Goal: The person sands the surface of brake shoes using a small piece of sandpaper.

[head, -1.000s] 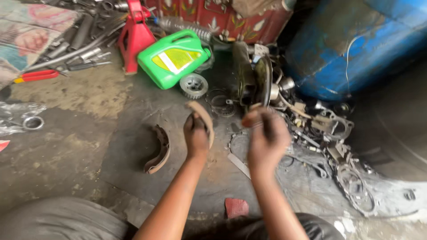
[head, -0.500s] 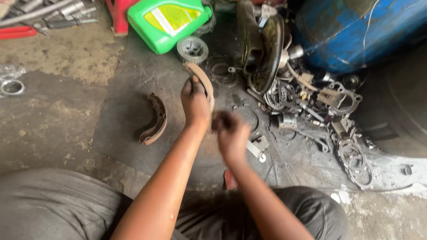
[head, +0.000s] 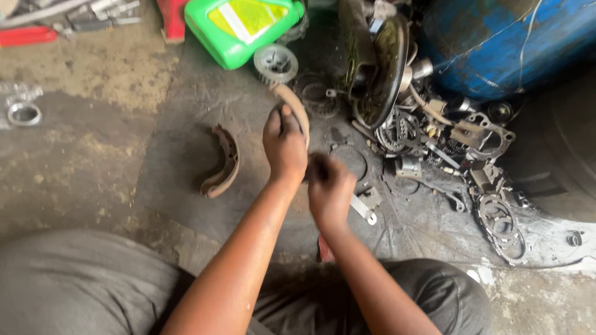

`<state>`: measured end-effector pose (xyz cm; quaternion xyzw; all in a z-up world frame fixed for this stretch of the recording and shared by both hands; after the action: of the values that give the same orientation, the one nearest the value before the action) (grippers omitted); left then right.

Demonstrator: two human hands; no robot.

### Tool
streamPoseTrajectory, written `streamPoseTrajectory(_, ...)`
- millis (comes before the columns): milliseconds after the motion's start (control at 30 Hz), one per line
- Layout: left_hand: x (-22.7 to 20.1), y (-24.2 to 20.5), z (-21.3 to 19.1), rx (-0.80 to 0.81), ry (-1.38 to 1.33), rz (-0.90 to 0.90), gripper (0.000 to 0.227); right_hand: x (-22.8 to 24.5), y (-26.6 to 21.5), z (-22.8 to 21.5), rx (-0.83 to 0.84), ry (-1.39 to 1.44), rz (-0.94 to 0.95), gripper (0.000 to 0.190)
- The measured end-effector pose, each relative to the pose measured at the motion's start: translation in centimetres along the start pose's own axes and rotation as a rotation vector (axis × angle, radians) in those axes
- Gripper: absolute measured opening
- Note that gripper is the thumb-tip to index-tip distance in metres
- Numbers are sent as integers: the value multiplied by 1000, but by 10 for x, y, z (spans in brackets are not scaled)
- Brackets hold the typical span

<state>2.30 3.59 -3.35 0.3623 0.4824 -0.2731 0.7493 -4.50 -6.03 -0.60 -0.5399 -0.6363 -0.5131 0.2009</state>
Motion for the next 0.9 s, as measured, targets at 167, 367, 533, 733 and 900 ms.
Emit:
streamPoseTrajectory(167,19,-12,7,-3,-347,-276,30,-4,6,-7,-94,-24,-214,6)
streamPoseTrajectory(367,17,-1,14,-31,-333,-209,35,-3,6,-10,-36,59,117,6)
streamPoseTrajectory(533,-1,-2,5,4,-298,-156,36,13,3,-11,-52,-15,-43,8)
streamPoseTrajectory(733,-19,7,3,-15,-314,-186,36,16,7,-7,-3,17,61,7)
streamPoseTrajectory(900,-12,7,5,-8,-288,-177,35,12,7,-6,-6,76,73,7)
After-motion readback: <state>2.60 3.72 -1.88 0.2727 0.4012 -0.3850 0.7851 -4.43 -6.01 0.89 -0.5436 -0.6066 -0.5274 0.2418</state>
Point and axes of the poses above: each hand's wrist, its own y-axis towards the middle knuckle, its own z-axis out of the palm, x = y × z, the point moved 2 cm from there along y, towards the middle knuckle, and after that the axes turned 4 degrees about z, right-handed, at the moved point
